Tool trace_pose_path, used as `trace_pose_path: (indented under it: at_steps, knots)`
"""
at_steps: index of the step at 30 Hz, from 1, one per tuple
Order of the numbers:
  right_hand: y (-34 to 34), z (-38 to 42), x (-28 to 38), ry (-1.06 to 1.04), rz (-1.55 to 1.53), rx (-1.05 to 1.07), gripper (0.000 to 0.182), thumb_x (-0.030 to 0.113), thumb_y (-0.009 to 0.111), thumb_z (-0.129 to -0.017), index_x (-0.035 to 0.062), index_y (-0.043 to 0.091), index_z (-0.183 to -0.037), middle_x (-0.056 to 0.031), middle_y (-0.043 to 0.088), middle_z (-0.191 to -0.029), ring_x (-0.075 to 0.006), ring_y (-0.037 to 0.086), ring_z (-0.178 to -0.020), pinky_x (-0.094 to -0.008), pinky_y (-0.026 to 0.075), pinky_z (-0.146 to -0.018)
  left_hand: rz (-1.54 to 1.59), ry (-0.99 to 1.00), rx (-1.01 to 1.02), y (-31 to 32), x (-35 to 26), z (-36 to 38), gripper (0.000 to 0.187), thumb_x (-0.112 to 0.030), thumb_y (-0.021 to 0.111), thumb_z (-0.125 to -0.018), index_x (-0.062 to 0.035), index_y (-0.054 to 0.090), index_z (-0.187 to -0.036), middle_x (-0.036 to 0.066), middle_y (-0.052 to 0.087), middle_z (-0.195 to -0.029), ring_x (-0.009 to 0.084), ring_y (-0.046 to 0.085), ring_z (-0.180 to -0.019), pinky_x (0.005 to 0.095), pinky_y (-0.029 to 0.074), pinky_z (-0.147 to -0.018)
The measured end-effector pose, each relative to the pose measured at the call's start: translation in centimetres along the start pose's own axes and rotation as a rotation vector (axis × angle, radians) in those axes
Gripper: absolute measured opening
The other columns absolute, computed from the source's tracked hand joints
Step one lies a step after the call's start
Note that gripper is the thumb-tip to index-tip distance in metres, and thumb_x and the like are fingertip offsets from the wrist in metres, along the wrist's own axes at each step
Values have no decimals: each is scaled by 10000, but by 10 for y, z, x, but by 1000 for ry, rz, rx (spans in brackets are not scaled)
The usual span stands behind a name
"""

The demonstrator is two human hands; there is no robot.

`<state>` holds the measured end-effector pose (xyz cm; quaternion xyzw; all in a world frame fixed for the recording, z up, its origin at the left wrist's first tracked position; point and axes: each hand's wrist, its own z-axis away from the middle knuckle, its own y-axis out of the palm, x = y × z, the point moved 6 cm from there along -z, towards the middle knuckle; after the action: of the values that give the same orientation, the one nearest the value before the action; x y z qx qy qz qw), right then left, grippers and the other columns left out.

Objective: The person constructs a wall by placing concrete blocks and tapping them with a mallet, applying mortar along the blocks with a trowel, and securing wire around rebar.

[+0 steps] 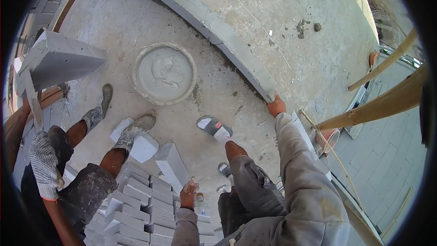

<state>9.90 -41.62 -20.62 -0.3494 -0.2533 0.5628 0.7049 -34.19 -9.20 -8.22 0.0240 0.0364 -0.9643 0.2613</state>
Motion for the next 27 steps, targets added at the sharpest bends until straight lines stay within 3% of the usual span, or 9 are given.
trace_pose_path:
  at_steps: [3,4,6,8,10,17,23,25,27]
  knots:
    - [27,25,-42,61,54,84,649,156,493,-739,20,323,-1351,-274,564,-1092,-381,562,-1004,-412,452,-864,-6,64,-10,4,-4,1,425,-343,495,-911,-38,500,-1208,106,617,-1069,194,588,-986,318,449,-822]
    - [32,34,-33,8,34,52,572,161,494,-746,9,403,-1289,-279,559,-1095,-383,552,-1021,-410,439,-879,18,83,-25,6,-9,2,425,-343,495,-911,-38,500,-1208,106,617,-1069,194,588,-986,318,449,-822]
    - [34,45,6,-58,8,8,504,167,495,-752,-2,482,-1227,-283,555,-1098,-385,541,-1037,-408,426,-895,42,118,-5,11,-19,11,438,-310,502,-915,-6,481,-1229,100,625,-1048,173,585,-970,278,434,-785]
    - [36,64,61,-188,-12,87,362,162,504,-740,-19,593,-1040,-266,599,-996,-386,569,-971,-415,445,-863,92,142,-11,15,-13,16,441,-312,498,-916,-6,476,-1233,104,622,-1057,177,581,-983,284,429,-798]
    - [34,83,114,-274,-45,-6,248,161,529,-718,-8,632,-868,-245,622,-893,-396,590,-884,-421,473,-802,142,169,-17,15,-1,24,444,-314,493,-918,-7,472,-1237,107,620,-1066,181,577,-997,290,424,-811]
    - [48,174,202,-548,-112,27,232,174,553,-710,-23,619,-813,-250,619,-852,-398,599,-830,-431,488,-756,272,220,-61,-5,95,54,439,-330,493,-913,-28,471,-1231,109,607,-1097,209,579,-1010,343,418,-868]
    - [50,297,181,-749,154,102,327,229,600,-718,-15,599,-935,-226,626,-937,-389,601,-877,-421,491,-787,358,292,-173,-38,202,86,408,-338,506,-902,-54,517,-1196,93,617,-1070,197,588,-987,338,417,-841]
    - [51,346,158,-814,191,99,333,249,597,-730,-18,600,-929,-225,627,-929,-386,601,-879,-419,490,-790,356,348,-326,-50,263,95,369,-327,550,-869,-25,604,-1075,56,658,-890,112,542,-686,257,439,-576]
    - [77,393,140,-937,278,161,363,309,597,-757,-30,608,-884,-226,628,-909,-383,596,-888,-416,484,-798,208,460,-497,-63,315,108,391,-332,535,-857,0,610,-1048,157,649,-961,267,610,-888,336,461,-787]
